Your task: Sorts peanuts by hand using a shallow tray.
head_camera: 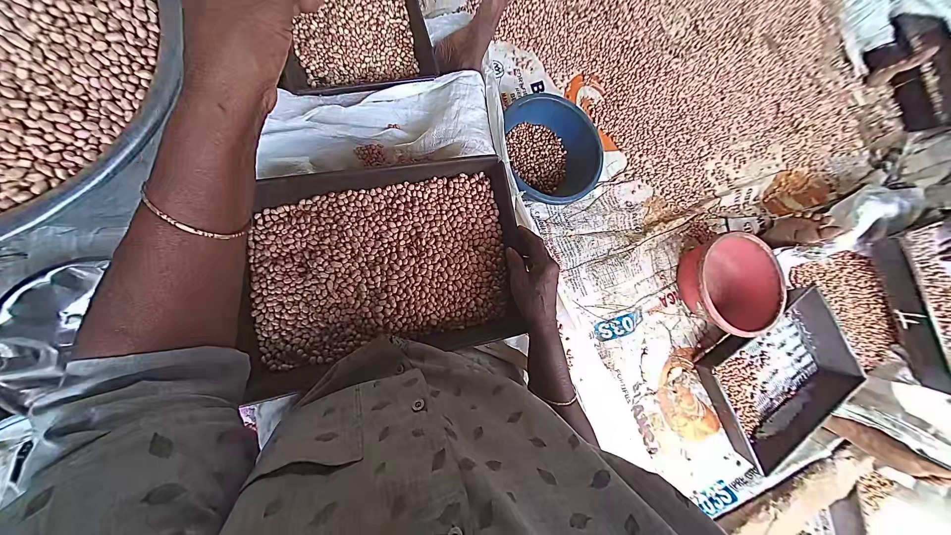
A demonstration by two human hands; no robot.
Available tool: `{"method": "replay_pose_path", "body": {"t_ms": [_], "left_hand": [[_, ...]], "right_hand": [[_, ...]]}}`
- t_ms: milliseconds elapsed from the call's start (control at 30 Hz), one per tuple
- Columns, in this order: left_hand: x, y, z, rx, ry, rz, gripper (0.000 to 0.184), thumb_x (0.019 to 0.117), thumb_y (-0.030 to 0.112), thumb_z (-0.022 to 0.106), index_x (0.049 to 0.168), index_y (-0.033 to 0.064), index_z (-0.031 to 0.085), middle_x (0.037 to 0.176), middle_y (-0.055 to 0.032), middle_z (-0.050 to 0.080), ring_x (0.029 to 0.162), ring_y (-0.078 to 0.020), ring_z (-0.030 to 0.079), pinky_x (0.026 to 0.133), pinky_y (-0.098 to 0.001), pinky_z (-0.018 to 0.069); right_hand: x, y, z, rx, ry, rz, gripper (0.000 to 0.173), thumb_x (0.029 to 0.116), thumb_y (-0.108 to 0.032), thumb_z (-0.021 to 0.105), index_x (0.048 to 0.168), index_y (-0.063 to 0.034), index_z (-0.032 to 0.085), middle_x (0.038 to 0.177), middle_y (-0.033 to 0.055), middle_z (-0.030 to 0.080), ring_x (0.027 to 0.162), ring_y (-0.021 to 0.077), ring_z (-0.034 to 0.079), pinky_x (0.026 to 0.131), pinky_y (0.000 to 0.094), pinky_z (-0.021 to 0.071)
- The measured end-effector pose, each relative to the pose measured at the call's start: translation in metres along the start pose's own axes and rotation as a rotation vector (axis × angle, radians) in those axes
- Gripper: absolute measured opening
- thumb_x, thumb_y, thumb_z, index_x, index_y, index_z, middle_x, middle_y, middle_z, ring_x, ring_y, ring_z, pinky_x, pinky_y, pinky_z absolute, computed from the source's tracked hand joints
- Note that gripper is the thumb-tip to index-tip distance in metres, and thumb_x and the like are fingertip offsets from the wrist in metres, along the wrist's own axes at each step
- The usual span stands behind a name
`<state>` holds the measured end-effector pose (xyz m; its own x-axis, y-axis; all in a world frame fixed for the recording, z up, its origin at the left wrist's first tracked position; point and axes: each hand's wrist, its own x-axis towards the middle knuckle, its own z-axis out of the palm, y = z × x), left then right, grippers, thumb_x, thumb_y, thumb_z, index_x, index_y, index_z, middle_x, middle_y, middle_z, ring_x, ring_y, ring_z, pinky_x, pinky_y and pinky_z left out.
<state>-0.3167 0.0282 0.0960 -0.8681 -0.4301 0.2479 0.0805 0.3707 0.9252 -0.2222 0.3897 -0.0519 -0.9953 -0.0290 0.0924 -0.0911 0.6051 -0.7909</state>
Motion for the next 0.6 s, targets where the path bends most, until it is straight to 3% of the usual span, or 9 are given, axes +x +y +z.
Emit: {"method": "replay_pose_path", "body": {"t_ms": [33,67,133,300,367,467,533,567,600], "left_hand": [[-0.013,-0.005,0.0,-0.009,-0.071,0.001,0.011,0.0939,0.005,0.067,0.105,0.0045,0.065,0.098,0.0004,0.067,0.09,-0.005,0.066,0.085,-0.0238,0.056],[-0.03,-0.013,-0.003,0.029,-0.155,0.002,0.029,0.0974,0.012,0.061,0.125,0.0019,0.062,0.119,-0.0062,0.065,0.101,-0.0086,0.067,0.092,-0.0268,0.0557],[-0.072,-0.034,-0.015,0.179,-0.232,0.006,0.043,0.1029,0.021,0.056,0.141,0.0024,0.052,0.139,-0.0149,0.057,0.115,-0.015,0.064,0.096,-0.0318,0.0543],[-0.194,-0.103,-0.091,0.477,0.025,-0.106,0.041,0.1066,0.023,0.05,0.138,-0.0036,0.054,0.136,-0.0286,0.056,0.125,-0.0387,0.057,0.104,-0.0553,0.0476],[-0.251,-0.128,-0.126,0.479,0.218,-0.231,0.04,0.1073,0.021,0.047,0.13,-0.0108,0.058,0.129,-0.0326,0.06,0.119,-0.039,0.061,0.102,-0.0539,0.0483],[-0.347,-0.162,-0.151,0.459,0.496,-0.345,0.044,0.1084,0.02,0.042,0.123,-0.0186,0.058,0.115,-0.0334,0.063,0.096,-0.0271,0.068,0.089,-0.04,0.0568],[-0.407,-0.178,-0.146,0.631,0.531,-0.329,0.041,0.1077,0.014,0.04,0.116,-0.0207,0.061,0.111,-0.0364,0.064,0.096,-0.0337,0.069,0.089,-0.0417,0.0573],[-0.419,-0.158,-0.131,0.777,0.499,-0.393,0.038,0.1052,0.01,0.042,0.114,-0.0194,0.064,0.114,-0.0363,0.066,0.104,-0.0387,0.07,0.095,-0.0422,0.0558],[-0.411,-0.106,-0.108,0.826,0.39,-0.628,0.037,0.1052,0.006,0.041,0.123,-0.0196,0.061,0.13,-0.0382,0.06,0.125,-0.044,0.061,0.111,-0.0435,0.0447]], "right_hand": [[-0.001,0.0,0.0,0.004,-0.002,0.003,0.04,0.1007,-0.01,0.061,0.138,0.0019,0.06,0.13,0.0202,0.066,0.109,0.024,0.07,0.095,0.0392,0.0562],[0.0,0.0,-0.001,0.023,-0.005,0.008,0.039,0.1008,-0.01,0.061,0.138,0.0011,0.06,0.129,0.0188,0.067,0.107,0.0209,0.07,0.093,0.0364,0.0569],[0.002,0.001,-0.003,0.13,-0.025,0.044,0.035,0.1015,-0.009,0.059,0.135,-0.0013,0.062,0.126,0.0141,0.069,0.101,0.0143,0.07,0.088,0.031,0.0579],[0.005,0.01,-0.026,0.653,-0.155,0.261,0.036,0.1103,-0.011,0.036,0.127,0.0028,0.064,0.111,0.009,0.073,0.097,0.0116,0.071,0.087,0.029,0.0605],[0.001,0.028,-0.03,0.69,-0.13,0.282,0.046,0.1123,-0.021,0.027,0.128,0.0063,0.061,0.112,0.0106,0.074,0.097,0.0149,0.073,0.085,0.0322,0.0623],[-0.01,0.078,-0.031,0.355,0.102,0.097,0.041,0.1077,-0.018,0.036,0.118,0.0109,0.063,0.103,0.0119,0.072,0.091,0.0124,0.072,0.081,0.028,0.0611],[-0.022,0.116,-0.04,0.035,0.176,-0.08,0.037,0.1043,-0.011,0.046,0.122,0.0168,0.063,0.119,0.0296,0.067,0.111,0.0329,0.068,0.098,0.0416,0.0539],[-0.029,0.131,-0.044,-0.102,0.159,-0.131,0.039,0.1026,-0.011,0.048,0.127,0.0172,0.06,0.129,0.0343,0.062,0.122,0.0443,0.062,0.106,0.0512,0.0485],[-0.037,0.144,-0.047,-0.214,0.13,-0.156,0.045,0.1015,-0.015,0.049,0.133,0.0166,0.057,0.137,0.0361,0.057,0.129,0.0513,0.056,0.11,0.0583,0.0429]]}}
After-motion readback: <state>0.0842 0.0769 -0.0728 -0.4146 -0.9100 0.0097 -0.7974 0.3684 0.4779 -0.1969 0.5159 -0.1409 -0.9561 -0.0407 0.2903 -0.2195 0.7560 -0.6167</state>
